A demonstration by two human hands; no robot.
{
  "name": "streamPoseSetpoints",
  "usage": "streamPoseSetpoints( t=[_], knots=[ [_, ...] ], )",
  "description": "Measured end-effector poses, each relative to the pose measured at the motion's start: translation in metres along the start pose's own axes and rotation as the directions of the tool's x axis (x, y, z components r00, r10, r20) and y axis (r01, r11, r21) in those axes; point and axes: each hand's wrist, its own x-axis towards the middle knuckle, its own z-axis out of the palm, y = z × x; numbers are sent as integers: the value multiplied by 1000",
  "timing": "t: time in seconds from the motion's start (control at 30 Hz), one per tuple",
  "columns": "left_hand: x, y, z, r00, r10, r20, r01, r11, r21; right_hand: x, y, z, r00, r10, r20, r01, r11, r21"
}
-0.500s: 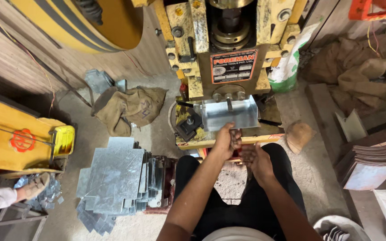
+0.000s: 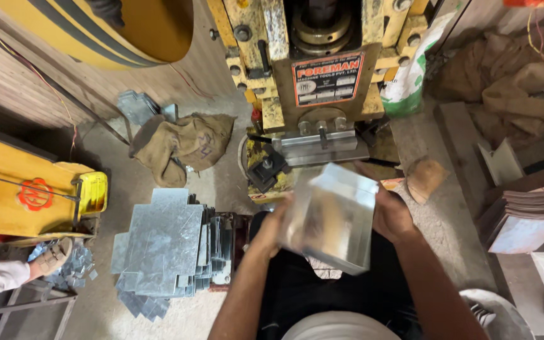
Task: The person sits on the floor and repeatedly places flat metal sheets into a hydraulic press machine. They align the sheets, operate the press to shape them, and then remove the processed pieces, stacking them nearby.
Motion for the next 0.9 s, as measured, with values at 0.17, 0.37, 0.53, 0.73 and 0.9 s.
streamPoseSetpoints(
  t=[0.17, 0.37, 0.53, 0.73, 0.9],
  knots=[
    [-2, 2, -4, 701, 583, 411, -177, 701, -691, 2, 2, 18, 989, -74, -128, 64, 995, -80],
    [-17, -5, 14, 845, 512, 154, -480, 853, -203, -5, 15, 19, 977, -187, -104, 167, 971, -174],
    [-10, -24, 7, 895, 438, 84, -437, 899, -32, -5, 22, 31, 975, -170, -145, 144, 974, -173],
    [-15, -32, 6, 806, 561, 191, -566, 824, -32, -2, 33, 31, 967, -209, -144, 185, 969, -164],
    [-16, -28, 18, 840, 536, 89, -537, 794, 284, 4, 43, 24, 954, -174, -243, 141, 979, -149]
  ],
)
